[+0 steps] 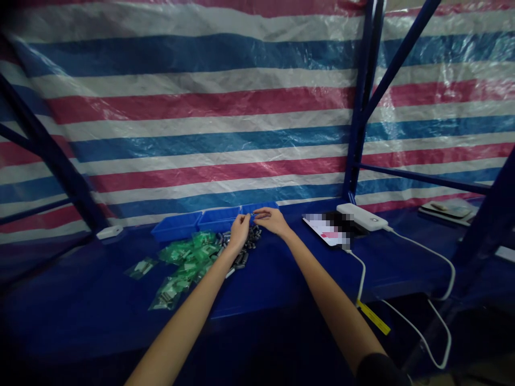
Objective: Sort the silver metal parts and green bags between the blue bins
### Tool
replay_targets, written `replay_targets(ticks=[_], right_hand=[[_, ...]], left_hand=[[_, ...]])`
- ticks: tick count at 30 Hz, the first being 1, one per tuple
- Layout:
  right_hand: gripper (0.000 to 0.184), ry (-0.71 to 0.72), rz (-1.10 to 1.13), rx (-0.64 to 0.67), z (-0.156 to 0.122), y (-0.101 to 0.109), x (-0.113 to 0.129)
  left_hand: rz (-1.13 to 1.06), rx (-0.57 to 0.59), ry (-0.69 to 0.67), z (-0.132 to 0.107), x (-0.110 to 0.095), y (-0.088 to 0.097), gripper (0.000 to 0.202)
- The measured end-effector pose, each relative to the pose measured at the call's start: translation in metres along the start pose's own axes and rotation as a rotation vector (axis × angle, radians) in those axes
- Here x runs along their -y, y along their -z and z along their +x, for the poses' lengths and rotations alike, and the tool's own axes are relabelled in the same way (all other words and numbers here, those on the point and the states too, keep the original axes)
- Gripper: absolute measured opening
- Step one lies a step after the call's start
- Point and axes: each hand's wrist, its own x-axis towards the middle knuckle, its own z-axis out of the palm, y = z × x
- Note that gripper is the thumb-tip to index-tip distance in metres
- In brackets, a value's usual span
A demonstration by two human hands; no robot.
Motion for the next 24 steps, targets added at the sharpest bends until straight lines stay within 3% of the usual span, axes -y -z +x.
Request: replay_targets(ticks=[5, 10, 20, 24], right_hand=[[0.041, -0.001, 0.212, -0.071, 0.0, -0.004, 0.006], [0.045, -0.013, 0.289, -0.072, 0.001, -0.007, 0.005], [0.026, 0.171, 0.082, -0.099, 0.004, -0.005, -0.004], [0.02, 0.158, 0.044, -0.12, 0.003, -0.008, -0.007]], left_hand=[[-0.043, 0.109, -0.077, -0.001, 0.0, -0.001, 0.031], [-0.128, 0.159, -0.074, 0.001, 0.003, -0.004, 0.03], [-0.128, 0.133, -0.041, 0.0, 0.004, -0.004, 0.028], [-0.128, 0.092, -0.062, 0.0, 0.006, -0.004, 0.027]])
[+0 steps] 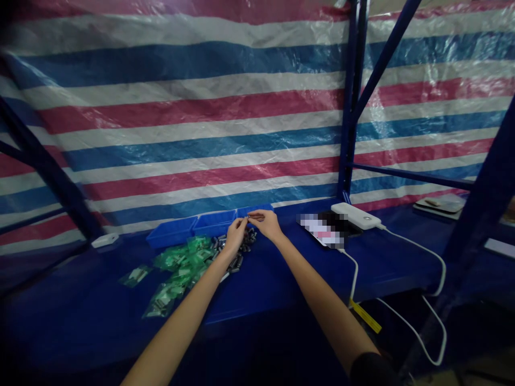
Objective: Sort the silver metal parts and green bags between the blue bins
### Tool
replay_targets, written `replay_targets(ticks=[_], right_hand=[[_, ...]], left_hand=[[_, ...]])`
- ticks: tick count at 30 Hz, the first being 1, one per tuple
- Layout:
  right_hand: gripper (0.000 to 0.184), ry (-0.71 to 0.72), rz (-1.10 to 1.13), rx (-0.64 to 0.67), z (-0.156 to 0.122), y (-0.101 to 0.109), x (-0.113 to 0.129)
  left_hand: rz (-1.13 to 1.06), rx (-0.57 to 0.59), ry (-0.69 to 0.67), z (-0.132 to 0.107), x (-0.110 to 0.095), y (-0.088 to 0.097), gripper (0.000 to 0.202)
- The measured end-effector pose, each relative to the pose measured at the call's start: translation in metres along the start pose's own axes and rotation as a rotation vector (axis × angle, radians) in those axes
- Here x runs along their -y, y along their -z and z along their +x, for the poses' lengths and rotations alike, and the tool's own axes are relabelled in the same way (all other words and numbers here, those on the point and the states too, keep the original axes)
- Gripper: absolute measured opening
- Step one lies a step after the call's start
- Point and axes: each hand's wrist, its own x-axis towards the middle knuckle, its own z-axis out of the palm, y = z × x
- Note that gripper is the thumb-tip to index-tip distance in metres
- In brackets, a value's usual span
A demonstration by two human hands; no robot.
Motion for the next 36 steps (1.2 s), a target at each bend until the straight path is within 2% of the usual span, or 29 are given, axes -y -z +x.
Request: replay_targets(ticks=[5, 10, 16, 20, 23, 27, 30, 33, 36], right_hand=[[0.019, -0.149, 0.014, -0.003, -0.003, -0.008, -0.004], [0.025, -0.301, -0.042, -0.069, -0.003, -0.008, -0.01], [0.025, -0.302, -0.123, -0.083, -0.002, -0.003, -0.023], [0.021, -0.348, -0.069, -0.123, 0.0, 0.001, -0.025], [0.018, -0.377, 0.045, -0.128, 0.001, 0.004, -0.017], [0.041, -0.274, 0.249, -0.037, 0.001, 0.004, -0.003], [0.036, -0.226, 0.129, 0.025, 0.001, 0.004, -0.003], [0.022, -0.156, -0.112, 0.061, 0.0, 0.007, -0.009], [0.018, -0.097, -0.368, 0.142, -0.004, 0.011, -0.012]], left_hand=[[0.025, -0.013, 0.007, 0.0, 0.001, 0.001, 0.021], [0.031, -0.059, 0.058, -0.001, 0.0, 0.001, 0.018], [0.042, -0.044, 0.068, -0.003, -0.002, -0.001, 0.017], [0.045, -0.027, 0.08, -0.005, -0.006, -0.002, 0.018], [0.035, -0.025, 0.083, -0.006, -0.009, -0.001, 0.018], [0.018, -0.032, 0.07, -0.006, -0.01, -0.001, 0.018], [0.004, -0.042, 0.078, -0.005, -0.01, 0.0, 0.019], [-0.005, -0.053, 0.08, -0.005, -0.01, 0.001, 0.018], [0.025, -0.068, 0.07, -0.004, -0.01, 0.004, 0.017]])
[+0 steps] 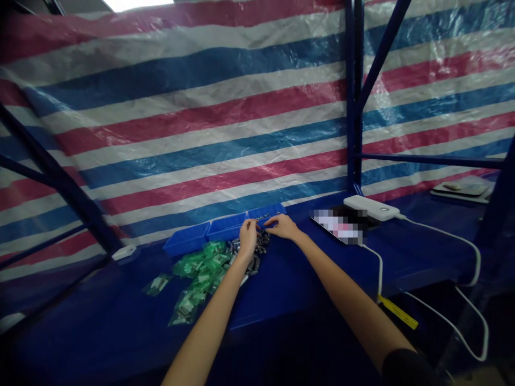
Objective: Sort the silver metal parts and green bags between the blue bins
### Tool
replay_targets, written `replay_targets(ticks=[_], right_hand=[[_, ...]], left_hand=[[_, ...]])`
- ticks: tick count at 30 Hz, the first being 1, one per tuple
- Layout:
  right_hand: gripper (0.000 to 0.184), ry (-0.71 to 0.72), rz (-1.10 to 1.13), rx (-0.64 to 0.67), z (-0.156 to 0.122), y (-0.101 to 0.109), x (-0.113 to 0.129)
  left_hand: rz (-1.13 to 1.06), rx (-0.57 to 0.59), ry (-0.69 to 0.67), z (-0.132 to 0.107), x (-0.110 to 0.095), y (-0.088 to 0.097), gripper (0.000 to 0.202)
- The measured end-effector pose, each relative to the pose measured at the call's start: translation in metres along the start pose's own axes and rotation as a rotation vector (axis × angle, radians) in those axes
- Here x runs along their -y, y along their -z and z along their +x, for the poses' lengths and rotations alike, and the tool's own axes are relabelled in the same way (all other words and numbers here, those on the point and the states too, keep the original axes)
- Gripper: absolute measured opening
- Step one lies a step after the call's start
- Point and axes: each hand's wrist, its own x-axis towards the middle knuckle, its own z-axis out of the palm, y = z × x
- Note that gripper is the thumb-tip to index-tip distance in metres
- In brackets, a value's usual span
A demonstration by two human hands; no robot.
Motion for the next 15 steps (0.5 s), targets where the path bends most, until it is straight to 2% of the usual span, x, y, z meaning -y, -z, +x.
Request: replay_targets(ticks=[4, 8, 12, 15], right_hand=[[0.015, 0.017, -0.297, 0.01, -0.009, 0.001, 0.004], [0.018, -0.013, -0.39, 0.016, -0.016, -0.002, 0.012], [0.018, -0.008, -0.364, -0.045, -0.018, -0.002, 0.019], [0.018, 0.021, -0.312, -0.172, -0.019, 0.007, 0.021]], left_hand=[[0.077, -0.042, -0.054, 0.0, -0.001, 0.003, 0.015], [0.11, -0.029, -0.053, 0.002, -0.001, 0.004, 0.016], [0.186, 0.085, -0.088, 0.0, -0.001, 0.005, 0.018], [0.43, 0.21, -0.23, -0.006, 0.0, 0.004, 0.016]])
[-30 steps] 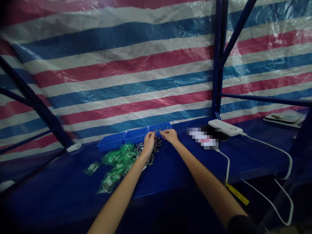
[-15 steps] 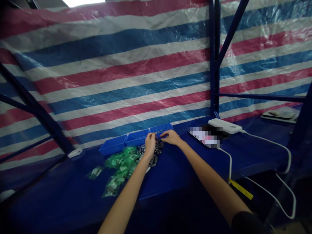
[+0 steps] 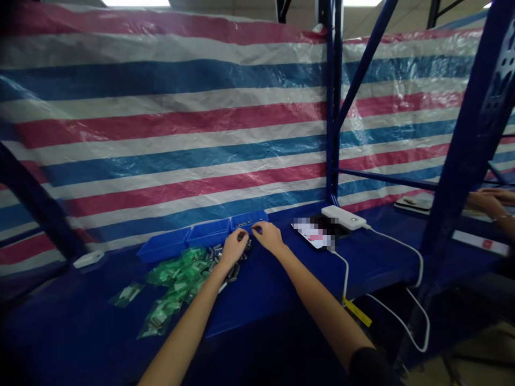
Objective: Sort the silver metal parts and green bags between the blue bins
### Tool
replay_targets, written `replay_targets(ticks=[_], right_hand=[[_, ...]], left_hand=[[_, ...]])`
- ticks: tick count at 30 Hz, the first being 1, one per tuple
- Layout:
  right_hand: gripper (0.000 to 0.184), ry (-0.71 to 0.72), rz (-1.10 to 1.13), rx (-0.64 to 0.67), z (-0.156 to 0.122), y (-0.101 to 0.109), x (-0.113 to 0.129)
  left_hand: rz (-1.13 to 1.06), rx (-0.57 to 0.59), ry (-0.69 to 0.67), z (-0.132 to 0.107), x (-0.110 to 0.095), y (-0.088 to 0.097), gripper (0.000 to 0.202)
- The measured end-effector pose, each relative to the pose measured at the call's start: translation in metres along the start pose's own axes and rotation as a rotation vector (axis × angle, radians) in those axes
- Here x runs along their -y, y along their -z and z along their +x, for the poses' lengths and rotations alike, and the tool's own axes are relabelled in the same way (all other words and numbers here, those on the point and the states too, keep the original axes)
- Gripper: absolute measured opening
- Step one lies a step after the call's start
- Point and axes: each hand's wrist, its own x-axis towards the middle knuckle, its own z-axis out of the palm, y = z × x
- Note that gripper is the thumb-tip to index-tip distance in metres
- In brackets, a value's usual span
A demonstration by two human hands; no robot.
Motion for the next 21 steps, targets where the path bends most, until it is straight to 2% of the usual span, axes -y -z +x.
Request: replay_targets(ticks=[3, 5, 7, 10, 12, 16, 19, 21], right_hand=[[0.026, 0.001, 0.079, -0.154, -0.002, 0.023, -0.01], [0.033, 0.026, 0.142, -0.234, -0.006, 0.046, -0.025], [0.042, 0.028, 0.127, -0.25, -0.013, 0.073, -0.046], [0.049, -0.093, 0.047, -0.22, -0.029, 0.11, -0.086], [0.05, -0.142, -0.026, -0.251, -0.042, 0.129, -0.111], [0.056, -0.187, 0.001, -0.236, -0.062, 0.149, -0.148], [0.055, -0.199, 0.104, -0.198, -0.068, 0.159, -0.159], [0.049, -0.154, 0.142, -0.235, -0.07, 0.166, -0.163]], left_hand=[[0.294, 0.114, -0.115, -0.005, -0.003, -0.003, 0.017], [0.379, 0.175, -0.155, -0.007, -0.004, -0.004, 0.019], [0.412, 0.204, -0.182, -0.006, -0.006, -0.006, 0.02], [0.444, 0.23, -0.187, -0.005, -0.006, -0.006, 0.021], [0.445, 0.244, -0.18, -0.005, -0.006, -0.005, 0.022], [0.405, 0.232, -0.196, -0.005, -0.001, -0.005, 0.02], [0.383, 0.211, -0.213, -0.005, 0.003, -0.006, 0.019], [0.381, 0.205, -0.217, -0.004, 0.004, -0.006, 0.019]])
